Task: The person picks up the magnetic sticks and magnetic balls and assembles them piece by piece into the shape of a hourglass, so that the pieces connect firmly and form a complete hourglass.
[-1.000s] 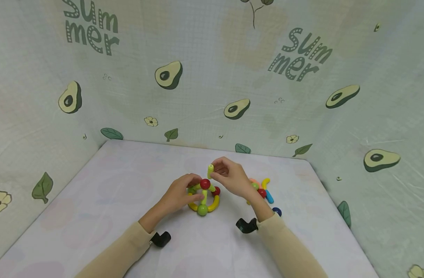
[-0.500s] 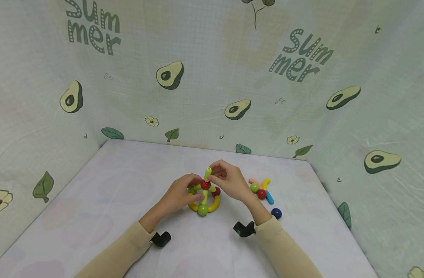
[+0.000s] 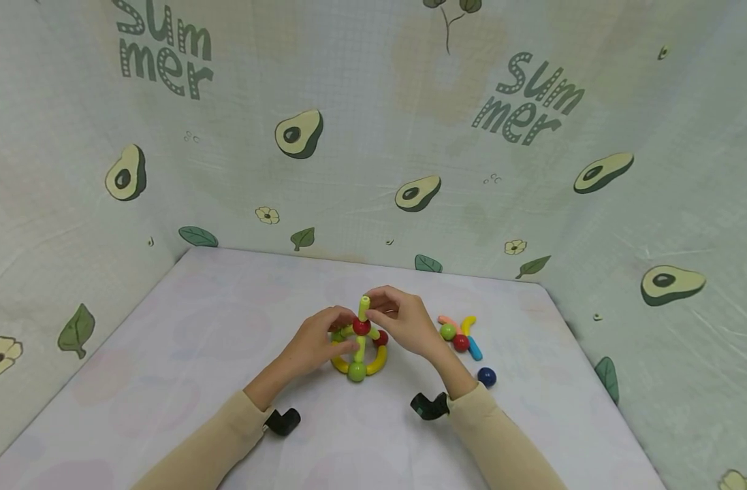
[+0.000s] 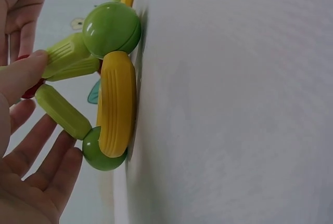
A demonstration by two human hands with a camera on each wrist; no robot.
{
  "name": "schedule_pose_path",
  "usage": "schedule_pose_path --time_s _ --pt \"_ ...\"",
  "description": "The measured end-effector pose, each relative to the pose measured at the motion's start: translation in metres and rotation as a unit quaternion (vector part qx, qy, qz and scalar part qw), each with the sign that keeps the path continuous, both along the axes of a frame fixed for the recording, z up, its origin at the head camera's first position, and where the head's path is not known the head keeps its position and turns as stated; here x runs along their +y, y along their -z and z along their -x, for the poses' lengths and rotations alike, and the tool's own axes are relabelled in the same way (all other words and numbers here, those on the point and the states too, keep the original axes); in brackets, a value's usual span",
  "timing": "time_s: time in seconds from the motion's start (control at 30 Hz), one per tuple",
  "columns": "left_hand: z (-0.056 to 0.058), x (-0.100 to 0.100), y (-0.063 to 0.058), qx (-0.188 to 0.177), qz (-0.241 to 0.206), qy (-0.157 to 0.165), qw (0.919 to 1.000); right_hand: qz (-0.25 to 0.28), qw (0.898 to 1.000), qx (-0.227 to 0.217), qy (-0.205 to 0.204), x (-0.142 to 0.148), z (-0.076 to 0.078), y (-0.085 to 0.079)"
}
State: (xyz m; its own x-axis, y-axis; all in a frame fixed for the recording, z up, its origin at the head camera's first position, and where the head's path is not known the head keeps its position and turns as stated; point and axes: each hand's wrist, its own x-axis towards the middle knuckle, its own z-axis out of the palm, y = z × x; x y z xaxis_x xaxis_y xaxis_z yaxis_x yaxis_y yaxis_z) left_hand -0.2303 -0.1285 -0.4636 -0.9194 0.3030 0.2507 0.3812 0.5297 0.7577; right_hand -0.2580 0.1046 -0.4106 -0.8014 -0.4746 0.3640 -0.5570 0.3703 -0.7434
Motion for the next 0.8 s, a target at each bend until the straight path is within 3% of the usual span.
schedule_pose_path --time_s 0.2,0.47,0.8 --pt "0.001 -0.003 -0.008 0.023 -0.034 0.001 0.9992 0.012 1.0 0.001 -0.011 0.0 0.002 0.002" --pt "0.008 -0.002 -0.021 0.083 -0.054 0.002 0.9951 0.002 1.0 0.004 -0.011 0.0 0.002 0.001" --pt "0.014 0.007 -0.032 0.116 -0.075 0.037 0.9897 0.01 1.0 0.012 -0.007 0.002 0.002 0.001"
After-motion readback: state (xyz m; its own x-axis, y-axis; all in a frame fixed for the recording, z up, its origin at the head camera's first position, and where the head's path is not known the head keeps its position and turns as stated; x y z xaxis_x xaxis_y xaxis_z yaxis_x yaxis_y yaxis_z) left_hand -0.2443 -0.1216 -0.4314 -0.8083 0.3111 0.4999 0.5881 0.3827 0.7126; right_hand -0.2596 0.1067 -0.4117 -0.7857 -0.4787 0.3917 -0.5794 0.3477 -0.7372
